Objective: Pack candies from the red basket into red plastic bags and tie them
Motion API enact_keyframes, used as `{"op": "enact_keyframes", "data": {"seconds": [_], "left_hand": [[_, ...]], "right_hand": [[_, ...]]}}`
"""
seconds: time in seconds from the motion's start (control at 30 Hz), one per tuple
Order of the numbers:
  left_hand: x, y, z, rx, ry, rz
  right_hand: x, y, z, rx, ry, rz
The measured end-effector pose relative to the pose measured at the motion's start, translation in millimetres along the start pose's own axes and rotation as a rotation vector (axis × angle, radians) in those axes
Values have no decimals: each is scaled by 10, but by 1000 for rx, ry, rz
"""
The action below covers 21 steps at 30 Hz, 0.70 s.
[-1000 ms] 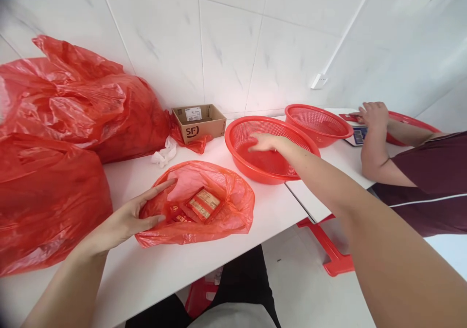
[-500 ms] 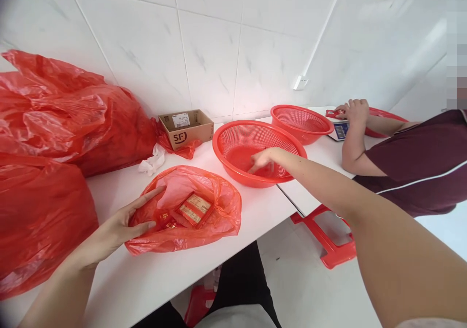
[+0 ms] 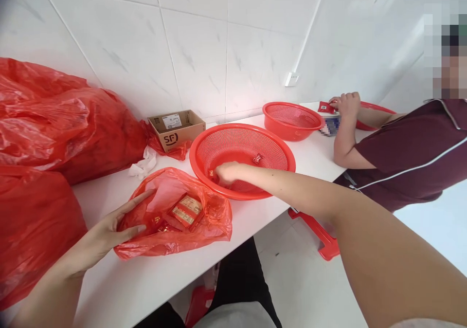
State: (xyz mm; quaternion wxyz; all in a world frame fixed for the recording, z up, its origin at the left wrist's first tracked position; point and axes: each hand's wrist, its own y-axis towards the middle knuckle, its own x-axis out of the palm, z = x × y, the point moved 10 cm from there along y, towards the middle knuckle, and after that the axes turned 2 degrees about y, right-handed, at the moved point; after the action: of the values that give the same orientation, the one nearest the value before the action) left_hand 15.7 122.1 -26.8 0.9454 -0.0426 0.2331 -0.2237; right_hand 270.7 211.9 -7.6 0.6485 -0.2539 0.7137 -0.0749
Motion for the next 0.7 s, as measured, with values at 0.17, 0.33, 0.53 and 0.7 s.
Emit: {"op": "enact_keyframes", "data": {"seconds": [0.17, 0.33, 0.53, 0.7], "left_hand": [[-10, -20, 13, 12, -5, 1], [2, -12, 17, -1, -15, 0], [-10, 2, 19, 7, -20, 23], [21, -10, 31, 13, -61, 4]], "right_hand": [[-329, 118, 216, -60, 7, 65], [-101, 73, -162, -221, 77, 84], [3, 67, -338, -204, 102, 95], [30, 209, -314, -248, 86, 88]]}}
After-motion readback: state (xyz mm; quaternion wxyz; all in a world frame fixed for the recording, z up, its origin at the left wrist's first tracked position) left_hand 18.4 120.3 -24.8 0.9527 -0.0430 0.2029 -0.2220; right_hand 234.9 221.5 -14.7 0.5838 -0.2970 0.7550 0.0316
